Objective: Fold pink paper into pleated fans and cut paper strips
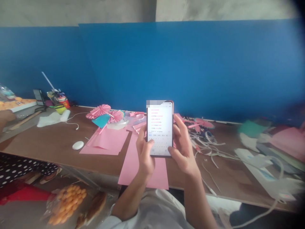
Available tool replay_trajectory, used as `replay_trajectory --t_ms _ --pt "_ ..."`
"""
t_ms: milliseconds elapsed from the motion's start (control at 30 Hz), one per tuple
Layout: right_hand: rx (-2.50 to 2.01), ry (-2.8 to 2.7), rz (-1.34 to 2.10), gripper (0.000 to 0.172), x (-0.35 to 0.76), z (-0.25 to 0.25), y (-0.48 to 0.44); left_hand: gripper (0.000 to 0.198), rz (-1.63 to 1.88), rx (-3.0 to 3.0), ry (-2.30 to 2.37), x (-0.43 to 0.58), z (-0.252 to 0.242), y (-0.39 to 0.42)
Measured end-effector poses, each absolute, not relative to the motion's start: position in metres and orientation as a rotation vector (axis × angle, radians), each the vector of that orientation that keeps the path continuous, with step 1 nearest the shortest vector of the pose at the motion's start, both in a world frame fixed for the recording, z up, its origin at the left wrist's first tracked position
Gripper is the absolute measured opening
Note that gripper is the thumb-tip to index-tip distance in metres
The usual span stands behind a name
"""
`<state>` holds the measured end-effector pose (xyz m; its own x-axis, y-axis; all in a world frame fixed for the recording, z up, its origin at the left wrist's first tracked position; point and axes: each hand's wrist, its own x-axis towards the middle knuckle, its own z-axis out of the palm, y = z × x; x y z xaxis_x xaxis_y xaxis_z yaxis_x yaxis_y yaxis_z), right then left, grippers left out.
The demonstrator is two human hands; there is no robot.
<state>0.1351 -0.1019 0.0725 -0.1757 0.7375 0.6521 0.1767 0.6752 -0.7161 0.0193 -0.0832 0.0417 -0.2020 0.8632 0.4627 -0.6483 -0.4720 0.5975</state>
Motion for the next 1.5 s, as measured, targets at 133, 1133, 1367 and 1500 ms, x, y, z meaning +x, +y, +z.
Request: replay_trajectory --t_ms 133,1133,1367,1500 --pt "-0.738 -1.709 0.531 0.081 0.132 0.071 -0.101 0.046 1.844 0.94 0.322 0.019 0.04 -0.083" --pt "-0.778 -1.579 0.58 0.079 0.119 0.068 -0.102 0.043 1.844 0.912 0.382 0.021 0.037 -0.083" --pt "-0.787 -1.583 0.555 0.081 0.119 0.068 -0.102 0.043 1.86 0.938 0.381 0.021 0.037 -0.083" --pt "-0.74 -1.572 0.584 0.074 0.121 0.065 -0.101 0.045 1.845 0.932 0.364 0.022 0.036 -0.083"
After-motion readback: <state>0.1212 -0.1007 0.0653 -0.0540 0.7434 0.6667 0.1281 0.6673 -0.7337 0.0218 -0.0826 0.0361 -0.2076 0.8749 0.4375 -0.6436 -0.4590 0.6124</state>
